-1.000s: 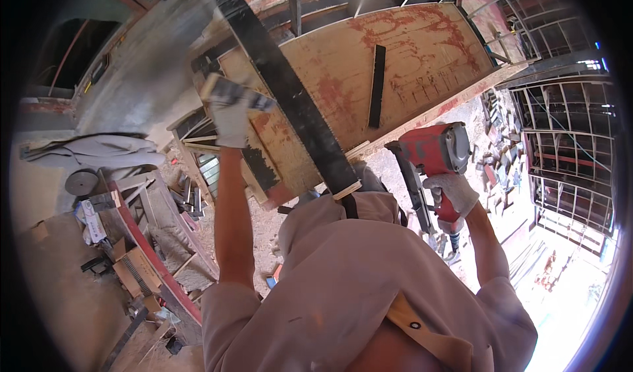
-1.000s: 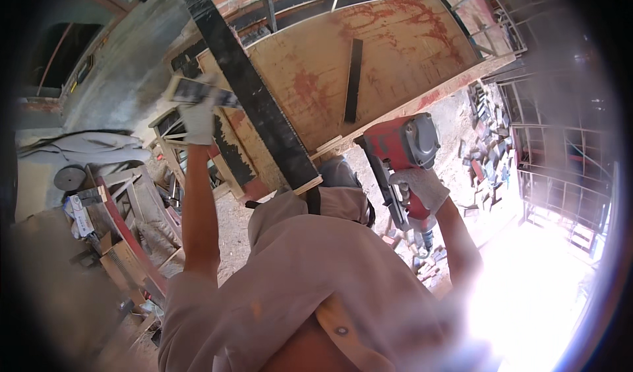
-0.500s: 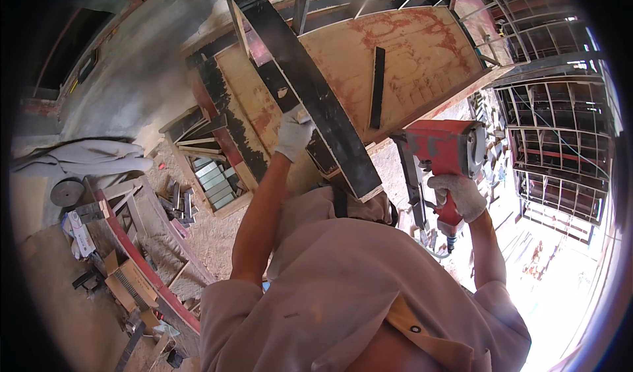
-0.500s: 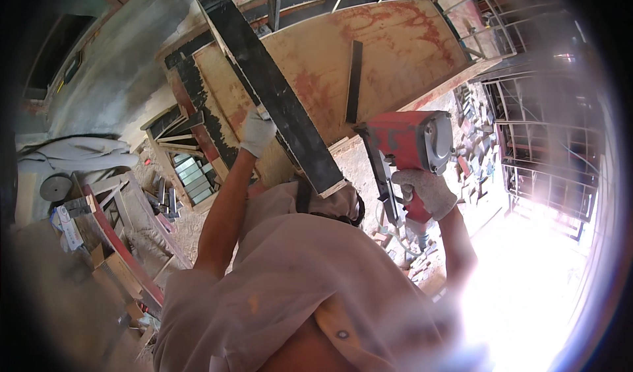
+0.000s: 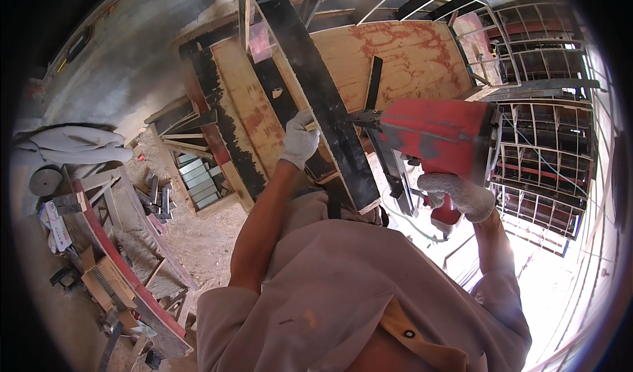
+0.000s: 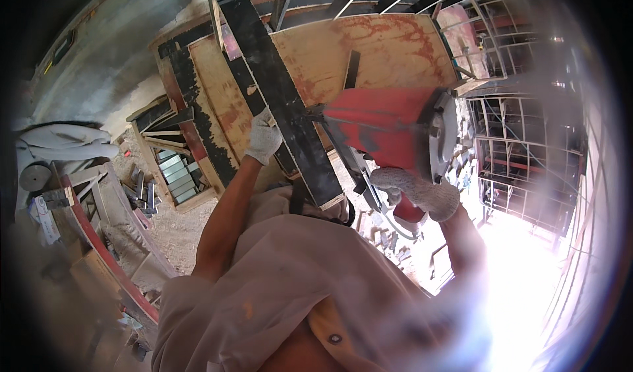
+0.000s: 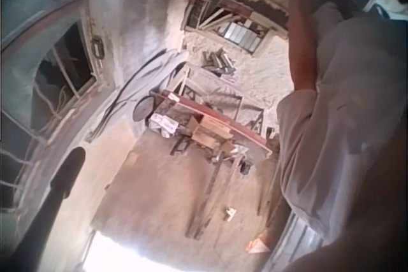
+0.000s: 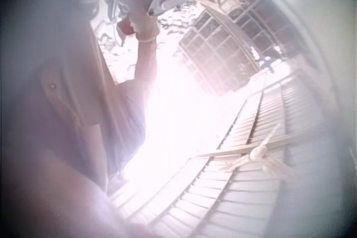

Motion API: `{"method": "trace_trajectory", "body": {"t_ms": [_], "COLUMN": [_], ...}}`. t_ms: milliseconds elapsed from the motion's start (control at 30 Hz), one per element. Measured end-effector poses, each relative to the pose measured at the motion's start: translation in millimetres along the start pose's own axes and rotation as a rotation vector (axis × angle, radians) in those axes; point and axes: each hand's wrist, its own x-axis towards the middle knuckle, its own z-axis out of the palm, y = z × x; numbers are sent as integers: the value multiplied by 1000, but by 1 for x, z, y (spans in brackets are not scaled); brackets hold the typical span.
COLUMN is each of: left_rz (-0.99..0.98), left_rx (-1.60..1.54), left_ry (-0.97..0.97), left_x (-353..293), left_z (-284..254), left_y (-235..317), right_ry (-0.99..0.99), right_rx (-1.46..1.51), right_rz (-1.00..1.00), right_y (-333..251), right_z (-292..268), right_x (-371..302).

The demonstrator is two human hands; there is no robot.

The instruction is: The person uses a pneumatic nail gun to fasten wooden strips to a large wooden board. They repeatedly position the strips and fire the nail gun to secure them, working on a frame-like structure in a cluttered workshop.

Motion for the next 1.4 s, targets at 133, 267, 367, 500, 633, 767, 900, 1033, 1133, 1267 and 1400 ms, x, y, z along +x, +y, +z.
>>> {"method": "trace_trajectory", "body": {"t_ms": [133, 267, 367, 500, 633, 767, 900, 1033, 1133, 1267, 1400], "left_rz": [72, 56, 54, 58, 60, 53, 113, 96, 157, 100, 65], "left_rx": [94, 138, 172, 244, 343, 191, 282, 235, 254, 204, 122], "left_ry": [25, 4, 0, -22, -56, 18, -22, -9, -4, -13, -11], "left_x": [0, -2, -3, -4, -2, -7, -4, -5, -3, -2, -5], "left_z": [1, 2, 1, 1, -1, 3, 0, 2, 1, 4, 3], "left_y": [7, 13, 17, 22, 25, 23, 24, 24, 21, 21, 23], "right_ry": [-85, -131, -157, -180, -204, -229, -249, -305, -278, -377, -258], "right_rx": [20, 32, 37, 47, 56, 74, 118, 256, 336, 428, 150], "right_rz": [24, 43, 52, 68, 89, 111, 137, 89, 127, 22, -224], "right_y": [-1, -1, -2, -1, -2, -3, 2, 19, 14, 12, -8], "right_z": [-2, -3, -4, -6, -8, -11, -14, -22, -21, -19, -2], "right_x": [10, 16, 20, 20, 21, 24, 29, 27, 24, 31, 51]}}
